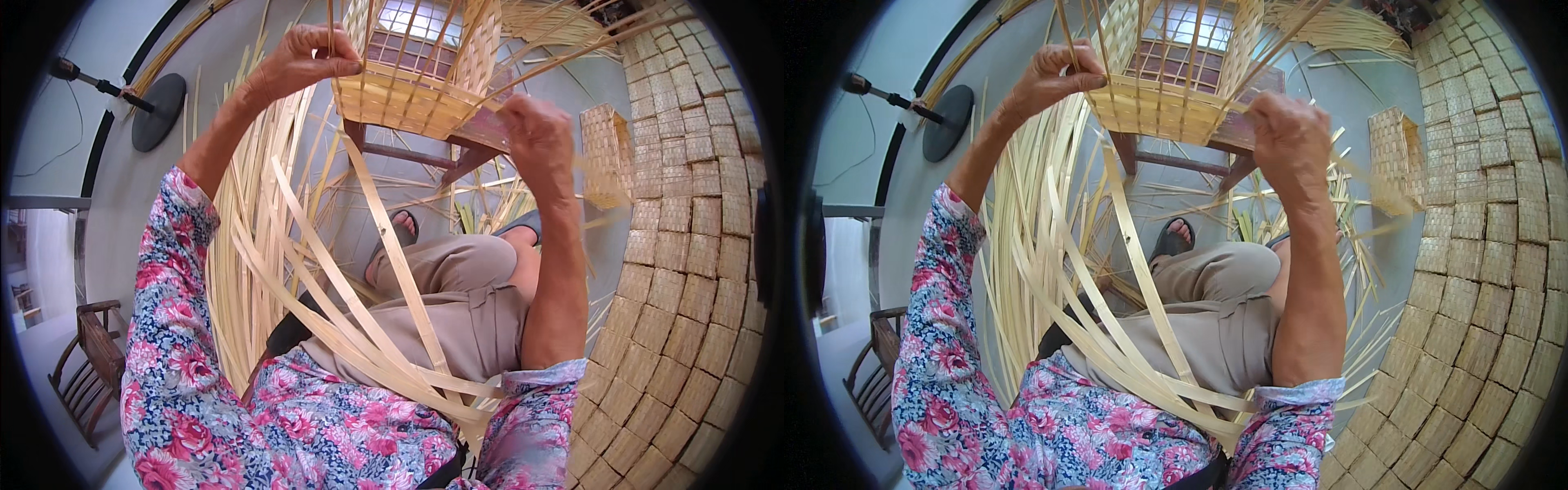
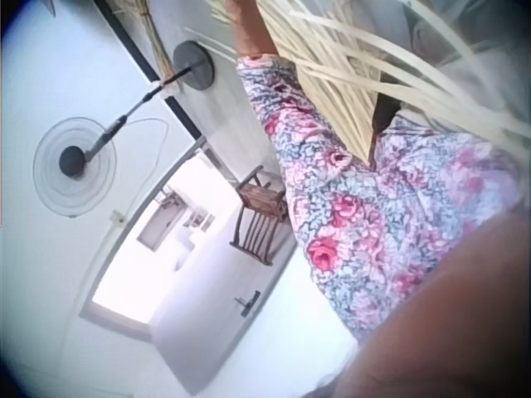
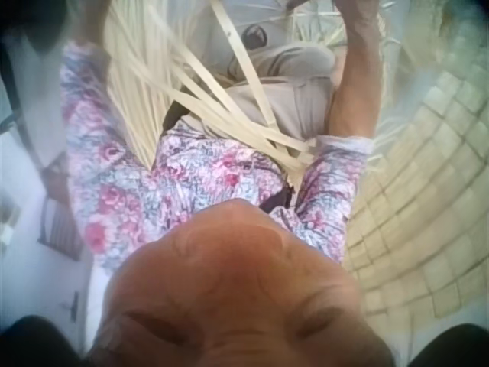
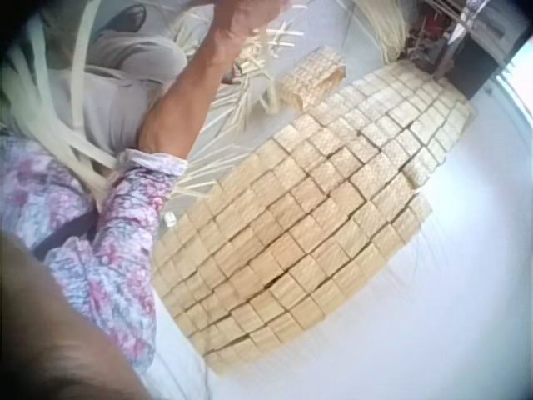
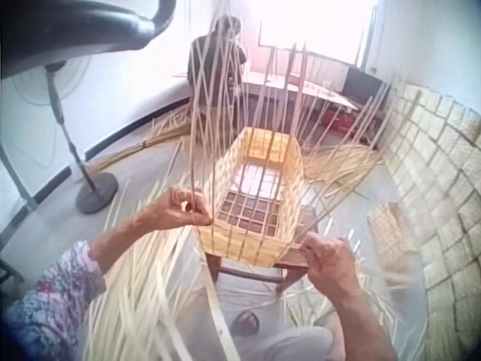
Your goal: The person weaves a basket by hand, interlacing thin bamboo strips through a pre-formed frame. They repeatedly pull and tighten the strips to build up the basket's walls.
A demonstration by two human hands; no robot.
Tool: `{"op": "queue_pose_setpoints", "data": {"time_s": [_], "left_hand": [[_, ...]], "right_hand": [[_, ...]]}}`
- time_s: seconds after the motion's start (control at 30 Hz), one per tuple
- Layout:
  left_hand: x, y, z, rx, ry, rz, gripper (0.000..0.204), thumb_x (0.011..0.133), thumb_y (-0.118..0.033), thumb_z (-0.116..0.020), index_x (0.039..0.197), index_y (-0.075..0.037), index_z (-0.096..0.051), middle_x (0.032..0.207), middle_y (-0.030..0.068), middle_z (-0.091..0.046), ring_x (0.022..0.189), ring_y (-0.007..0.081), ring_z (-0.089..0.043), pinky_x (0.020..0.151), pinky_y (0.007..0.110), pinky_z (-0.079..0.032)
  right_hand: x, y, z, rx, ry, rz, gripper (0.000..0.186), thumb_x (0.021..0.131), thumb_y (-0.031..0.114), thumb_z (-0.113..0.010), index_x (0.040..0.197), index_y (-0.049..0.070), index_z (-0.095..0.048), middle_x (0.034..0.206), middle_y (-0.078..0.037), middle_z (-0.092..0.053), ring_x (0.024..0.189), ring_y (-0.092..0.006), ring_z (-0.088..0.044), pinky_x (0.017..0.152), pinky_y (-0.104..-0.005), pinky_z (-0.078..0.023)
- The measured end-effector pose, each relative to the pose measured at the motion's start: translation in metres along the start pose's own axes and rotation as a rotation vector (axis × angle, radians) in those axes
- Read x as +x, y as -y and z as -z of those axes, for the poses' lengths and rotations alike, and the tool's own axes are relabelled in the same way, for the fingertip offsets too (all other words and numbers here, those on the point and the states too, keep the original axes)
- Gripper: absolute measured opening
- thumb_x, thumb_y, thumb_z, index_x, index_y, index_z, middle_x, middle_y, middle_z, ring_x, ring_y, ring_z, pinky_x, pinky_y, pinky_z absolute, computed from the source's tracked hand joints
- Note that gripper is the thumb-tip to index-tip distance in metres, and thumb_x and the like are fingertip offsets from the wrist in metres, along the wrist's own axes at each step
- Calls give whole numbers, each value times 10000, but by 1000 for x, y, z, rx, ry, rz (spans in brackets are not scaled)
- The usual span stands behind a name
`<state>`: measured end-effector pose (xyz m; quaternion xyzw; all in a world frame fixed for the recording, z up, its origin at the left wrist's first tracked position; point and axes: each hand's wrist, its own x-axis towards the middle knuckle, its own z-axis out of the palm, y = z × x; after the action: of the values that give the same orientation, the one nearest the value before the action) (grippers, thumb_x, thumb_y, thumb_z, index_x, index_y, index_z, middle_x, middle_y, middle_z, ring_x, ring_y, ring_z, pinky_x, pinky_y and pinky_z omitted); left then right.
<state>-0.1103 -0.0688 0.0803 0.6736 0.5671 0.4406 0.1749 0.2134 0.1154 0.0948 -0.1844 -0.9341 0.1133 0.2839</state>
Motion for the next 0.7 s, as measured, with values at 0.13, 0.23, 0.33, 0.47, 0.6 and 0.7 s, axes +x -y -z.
{"op": "queue_pose_setpoints", "data": {"time_s": [0.13,0.23,0.33,0.47,0.6,0.7], "left_hand": [[2,2,-2,13,55,-40,96,917,-183,-774,892,-92,-756,802,-29,-593,728,75,-515,643,259,-418],[5,3,3,-12,110,13,103,897,-198,-794,902,-100,-766,805,-20,-606,754,74,-535,662,260,-437],[-5,9,-5,19,-61,-18,169,899,-156,-789,1060,-116,-758,887,-31,-620,775,60,-541,722,239,-480],[-19,1,-30,-79,-477,27,612,845,-122,-823,1404,-145,-574,1224,22,-621,960,119,-590,892,265,-530],[-49,1,-67,-73,-578,262,781,818,-257,-857,1475,-77,-475,1337,123,-596,1181,225,-600,950,353,-531],[-56,-2,-78,-54,-545,297,780,850,-263,-825,1486,-17,-446,1307,146,-582,1222,243,-582,1017,376,-521]], "right_hand": [[-5,0,-3,31,48,-54,14,903,106,-624,916,107,-619,816,-111,-668,810,-359,-659,706,-445,-493],[-5,0,-2,29,81,-78,35,914,93,-602,945,101,-617,828,-133,-669,811,-387,-661,678,-457,-503],[-3,0,-3,41,101,-84,88,926,81,-584,995,107,-632,820,-161,-668,786,-397,-663,659,-444,-505],[-4,1,0,219,136,-174,158,943,76,-576,1074,109,-658,736,-164,-649,679,-331,-662,623,-389,-498],[-3,6,0,312,238,-249,168,956,83,-589,1103,80,-669,651,-76,-594,612,-158,-573,596,-330,-475],[-3,7,-1,387,246,-207,171,958,74,-591,1105,68,-677,660,-70,-616,620,-136,-587,596,-317,-474]]}}
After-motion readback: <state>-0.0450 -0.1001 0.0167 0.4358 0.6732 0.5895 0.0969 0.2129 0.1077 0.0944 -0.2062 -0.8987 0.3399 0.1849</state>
